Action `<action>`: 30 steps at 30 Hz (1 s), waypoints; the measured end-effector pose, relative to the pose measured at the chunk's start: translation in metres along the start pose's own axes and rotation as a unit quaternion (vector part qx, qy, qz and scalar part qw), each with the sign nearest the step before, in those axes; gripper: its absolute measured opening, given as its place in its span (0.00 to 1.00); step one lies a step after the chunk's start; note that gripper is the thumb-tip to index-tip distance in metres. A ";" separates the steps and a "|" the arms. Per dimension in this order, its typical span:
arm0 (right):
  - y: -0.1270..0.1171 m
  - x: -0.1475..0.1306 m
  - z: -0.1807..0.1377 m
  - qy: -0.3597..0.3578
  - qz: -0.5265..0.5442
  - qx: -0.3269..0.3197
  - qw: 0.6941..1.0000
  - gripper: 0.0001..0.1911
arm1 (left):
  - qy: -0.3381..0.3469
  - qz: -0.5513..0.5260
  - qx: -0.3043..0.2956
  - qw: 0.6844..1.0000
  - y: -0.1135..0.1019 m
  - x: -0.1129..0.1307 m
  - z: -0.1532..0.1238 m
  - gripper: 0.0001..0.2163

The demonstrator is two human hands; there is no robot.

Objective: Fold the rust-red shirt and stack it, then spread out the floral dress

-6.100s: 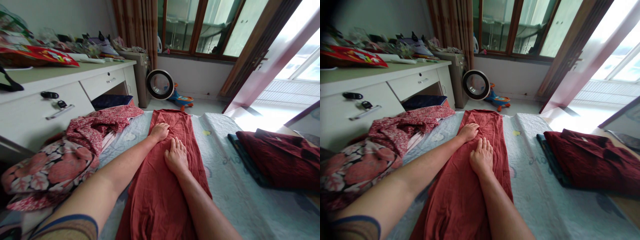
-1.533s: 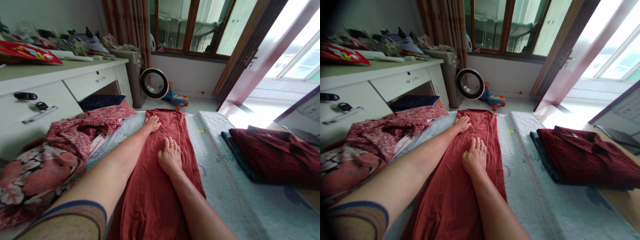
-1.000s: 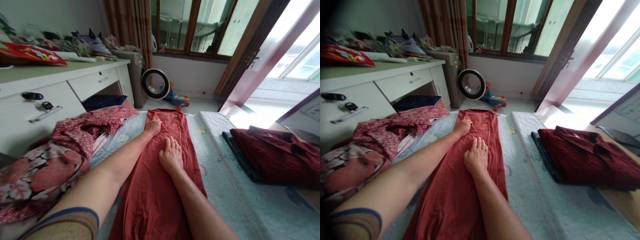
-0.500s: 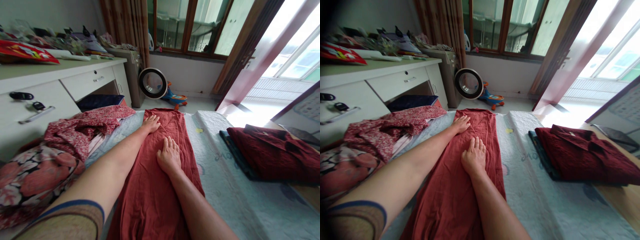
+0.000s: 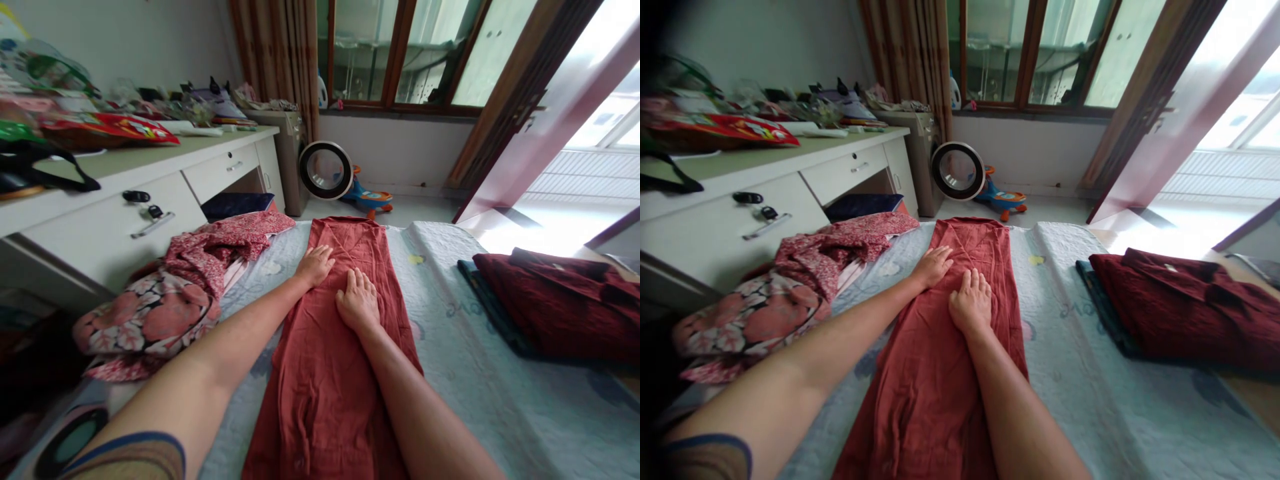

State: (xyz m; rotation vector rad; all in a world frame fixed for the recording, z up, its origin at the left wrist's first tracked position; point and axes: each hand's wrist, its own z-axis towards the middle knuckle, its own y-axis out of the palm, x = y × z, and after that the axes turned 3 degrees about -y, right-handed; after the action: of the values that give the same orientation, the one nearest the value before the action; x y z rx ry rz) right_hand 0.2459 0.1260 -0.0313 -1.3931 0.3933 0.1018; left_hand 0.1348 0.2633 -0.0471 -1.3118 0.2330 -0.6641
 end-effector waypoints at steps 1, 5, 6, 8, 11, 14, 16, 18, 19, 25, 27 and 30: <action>0.001 0.001 0.000 -0.002 -0.001 0.002 1.000 0.32 | 0.009 0.000 0.014 1.000 -0.002 0.001 -0.006 0.19; 0.003 0.003 0.001 -0.013 -0.004 0.013 1.000 0.31 | 0.067 0.010 0.052 0.996 -0.014 0.008 -0.039 0.16; 0.003 0.004 0.001 -0.015 -0.004 0.014 1.000 0.30 | 0.080 0.015 0.053 0.995 -0.017 0.009 -0.047 0.15; 0.003 0.005 0.002 -0.017 -0.003 0.015 1.000 0.30 | 0.102 0.022 0.035 0.994 -0.025 0.010 -0.059 0.15; 0.004 0.006 0.002 -0.023 -0.004 0.020 1.000 0.28 | 0.101 0.025 -0.030 0.994 -0.035 0.013 -0.073 0.17; 0.006 0.007 0.003 -0.030 -0.008 0.026 0.999 0.28 | 0.072 0.033 -0.074 0.994 -0.043 0.021 -0.090 0.19; 0.007 0.008 0.003 -0.031 -0.010 0.028 0.999 0.29 | 0.062 0.038 -0.072 0.995 -0.044 0.030 -0.105 0.20; 0.008 0.007 0.002 -0.033 -0.016 0.041 0.998 0.29 | 0.056 0.039 -0.066 0.996 -0.043 0.039 -0.122 0.21; 0.008 0.007 0.001 -0.036 -0.021 0.054 0.998 0.30 | 0.050 0.041 -0.068 0.996 -0.041 0.043 -0.129 0.22; -0.004 -0.001 -0.009 -0.042 -0.062 0.094 0.993 0.20 | 0.024 0.052 -0.080 0.995 -0.037 0.050 -0.144 0.28; -0.009 -0.004 -0.011 -0.032 -0.071 0.080 0.994 0.18 | 0.027 0.055 -0.087 0.994 -0.039 0.050 -0.143 0.29; -0.013 -0.005 -0.012 -0.029 -0.081 0.070 0.994 0.17 | 0.024 0.058 -0.091 0.994 -0.044 0.053 -0.147 0.30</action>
State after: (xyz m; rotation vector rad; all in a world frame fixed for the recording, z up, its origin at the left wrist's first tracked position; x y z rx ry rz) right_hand 0.2422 0.1128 -0.0194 -1.2760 0.2329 -0.0178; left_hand 0.0871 0.1093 -0.0341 -1.4464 0.4139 -0.5870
